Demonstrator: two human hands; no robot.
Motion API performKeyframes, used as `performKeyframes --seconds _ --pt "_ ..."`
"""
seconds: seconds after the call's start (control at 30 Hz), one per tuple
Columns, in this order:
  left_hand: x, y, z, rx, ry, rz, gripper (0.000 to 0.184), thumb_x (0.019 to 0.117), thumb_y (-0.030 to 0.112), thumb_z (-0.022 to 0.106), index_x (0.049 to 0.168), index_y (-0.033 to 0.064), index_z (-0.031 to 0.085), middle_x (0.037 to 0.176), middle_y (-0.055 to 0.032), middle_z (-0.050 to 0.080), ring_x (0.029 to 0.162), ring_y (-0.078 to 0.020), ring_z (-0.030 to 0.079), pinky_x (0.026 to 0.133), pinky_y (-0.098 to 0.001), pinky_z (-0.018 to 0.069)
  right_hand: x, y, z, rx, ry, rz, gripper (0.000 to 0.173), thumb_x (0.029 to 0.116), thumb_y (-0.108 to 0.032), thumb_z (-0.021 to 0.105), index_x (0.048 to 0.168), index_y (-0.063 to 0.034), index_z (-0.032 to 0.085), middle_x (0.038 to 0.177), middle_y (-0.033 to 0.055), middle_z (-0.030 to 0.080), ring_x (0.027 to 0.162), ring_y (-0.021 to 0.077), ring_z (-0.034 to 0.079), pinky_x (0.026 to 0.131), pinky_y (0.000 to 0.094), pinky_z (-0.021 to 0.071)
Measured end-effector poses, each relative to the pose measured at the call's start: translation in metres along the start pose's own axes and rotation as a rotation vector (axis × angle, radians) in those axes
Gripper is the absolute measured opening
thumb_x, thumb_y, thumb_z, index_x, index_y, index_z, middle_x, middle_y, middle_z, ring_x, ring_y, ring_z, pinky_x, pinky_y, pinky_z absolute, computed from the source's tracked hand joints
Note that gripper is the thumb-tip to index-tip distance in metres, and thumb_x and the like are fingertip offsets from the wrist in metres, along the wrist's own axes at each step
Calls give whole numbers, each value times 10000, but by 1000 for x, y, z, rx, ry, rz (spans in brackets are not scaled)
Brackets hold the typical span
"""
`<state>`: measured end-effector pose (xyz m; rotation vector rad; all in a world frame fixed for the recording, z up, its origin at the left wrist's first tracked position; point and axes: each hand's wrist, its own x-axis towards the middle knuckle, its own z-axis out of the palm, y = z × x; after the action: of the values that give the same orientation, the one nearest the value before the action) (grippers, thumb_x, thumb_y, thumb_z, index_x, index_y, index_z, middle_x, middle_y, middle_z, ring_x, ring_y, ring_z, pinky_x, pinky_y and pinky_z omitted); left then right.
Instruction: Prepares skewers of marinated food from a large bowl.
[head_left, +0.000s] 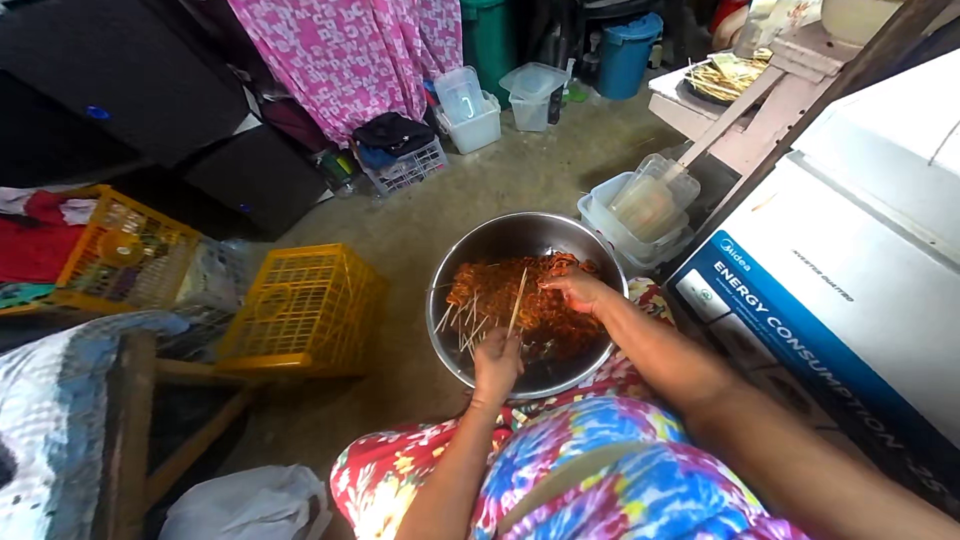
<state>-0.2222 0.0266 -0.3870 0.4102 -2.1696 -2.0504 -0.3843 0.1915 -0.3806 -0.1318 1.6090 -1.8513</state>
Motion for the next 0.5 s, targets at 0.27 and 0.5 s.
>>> performKeyframes --seconds 0.27,0.5 --pt "0 1 0 -28 14 -5 119 1003 27 481 1004 -4 595 534 47 510 420 -70 513 440 -249 493 -4 1 3 -100 -141 -21 89 1001 -30 579 937 -15 639 834 20 657 742 101 629 739 298 556" --pt "0 1 1 -56 122 -6 113 1026 19 466 1032 -13 575 519 42 496 408 -68 507 420 -234 478 -4 -3 0 39 47 -25 209 964 59 561 1169 63 600 947 91 654 760 149 634 745 319 563"
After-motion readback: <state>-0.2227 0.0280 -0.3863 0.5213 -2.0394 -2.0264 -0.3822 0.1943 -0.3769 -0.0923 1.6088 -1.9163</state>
